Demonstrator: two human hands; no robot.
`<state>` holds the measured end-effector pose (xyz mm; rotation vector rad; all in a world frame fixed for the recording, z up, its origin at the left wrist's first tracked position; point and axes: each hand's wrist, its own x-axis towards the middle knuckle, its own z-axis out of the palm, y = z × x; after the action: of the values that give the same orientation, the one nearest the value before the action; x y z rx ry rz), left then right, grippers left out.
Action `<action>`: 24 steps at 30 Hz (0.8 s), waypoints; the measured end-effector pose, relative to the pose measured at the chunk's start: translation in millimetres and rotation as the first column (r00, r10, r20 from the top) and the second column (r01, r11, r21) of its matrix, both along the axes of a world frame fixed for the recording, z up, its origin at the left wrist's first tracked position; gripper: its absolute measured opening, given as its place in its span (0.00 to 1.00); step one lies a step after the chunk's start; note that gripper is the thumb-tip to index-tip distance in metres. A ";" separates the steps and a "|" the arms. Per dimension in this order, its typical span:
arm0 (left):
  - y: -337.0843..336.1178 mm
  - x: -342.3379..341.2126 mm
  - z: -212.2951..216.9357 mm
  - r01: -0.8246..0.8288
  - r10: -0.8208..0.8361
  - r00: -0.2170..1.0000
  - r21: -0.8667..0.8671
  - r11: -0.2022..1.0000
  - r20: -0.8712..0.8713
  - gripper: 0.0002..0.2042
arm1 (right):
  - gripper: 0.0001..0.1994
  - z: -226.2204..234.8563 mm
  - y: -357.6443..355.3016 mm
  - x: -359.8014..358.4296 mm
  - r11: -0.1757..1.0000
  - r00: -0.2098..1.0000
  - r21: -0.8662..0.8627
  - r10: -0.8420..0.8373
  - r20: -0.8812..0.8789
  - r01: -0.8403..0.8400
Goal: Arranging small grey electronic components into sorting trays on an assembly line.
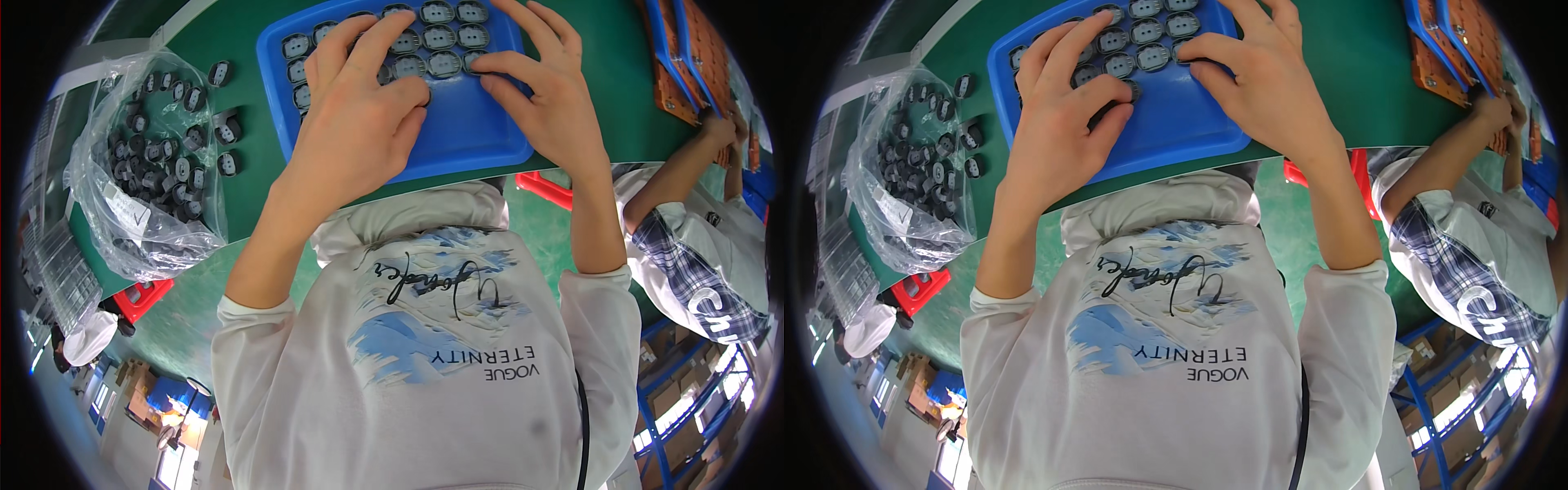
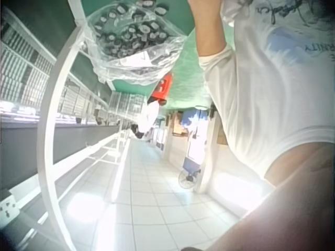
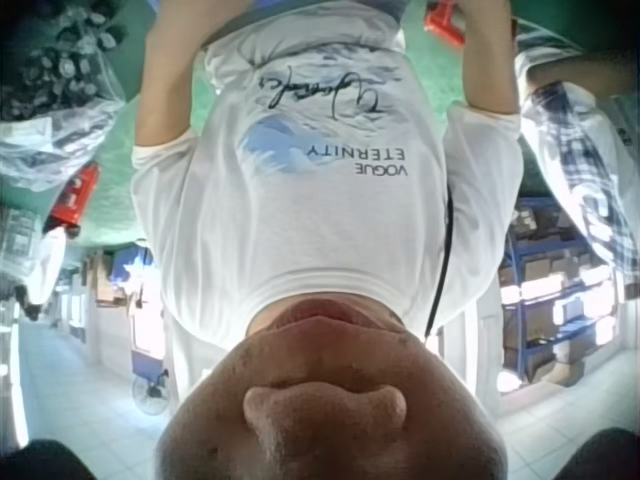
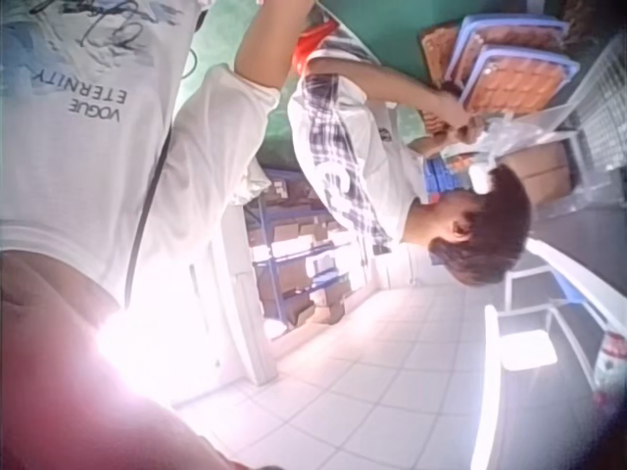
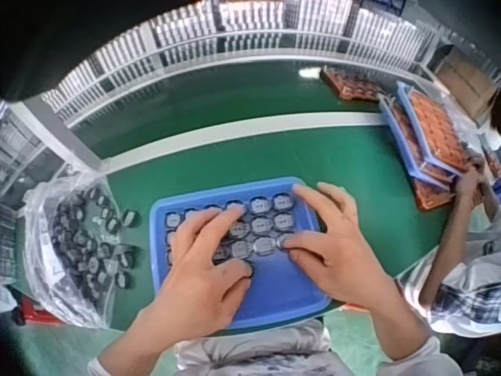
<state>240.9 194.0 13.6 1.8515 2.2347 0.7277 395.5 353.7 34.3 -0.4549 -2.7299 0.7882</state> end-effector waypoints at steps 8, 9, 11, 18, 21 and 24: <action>-43.8 -12.5 13.6 -0.191 0.183 0.981 0.190 0.963 0.060 0.10 | 0.11 5.3 -1.1 2.6 1.000 1.000 0.017 -0.004 0.012 0.003; -51.0 -16.5 9.8 -0.192 0.184 0.981 0.191 0.963 0.061 0.10 | 0.12 7.9 -1.2 1.4 1.000 1.000 -0.005 -0.003 0.010 0.003; -68.9 -23.6 1.1 -0.352 0.315 0.934 0.270 0.897 0.170 0.10 | 0.11 10.7 -4.8 -5.4 0.999 0.999 0.027 0.043 0.008 -0.043; -108.0 -15.3 -11.9 -0.473 0.400 0.874 0.290 0.832 0.277 0.11 | 0.12 12.4 -24.6 -26.7 0.953 0.975 0.211 0.208 0.073 -0.219; -128.7 -23.4 -14.5 -0.632 0.473 0.753 0.298 0.716 0.458 0.12 | 0.15 -5.8 -19.6 -18.4 0.963 0.979 0.214 0.187 -0.086 -0.165; -145.4 -45.1 -0.3 -0.660 0.582 0.748 0.264 0.704 0.318 0.13 | 0.17 -2.1 -9.7 -12.3 0.986 0.981 0.163 0.065 -0.180 -0.036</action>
<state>195.8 48.6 13.3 0.9769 2.7203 1.4565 383.2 344.0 32.2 -0.2644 -2.6130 0.5856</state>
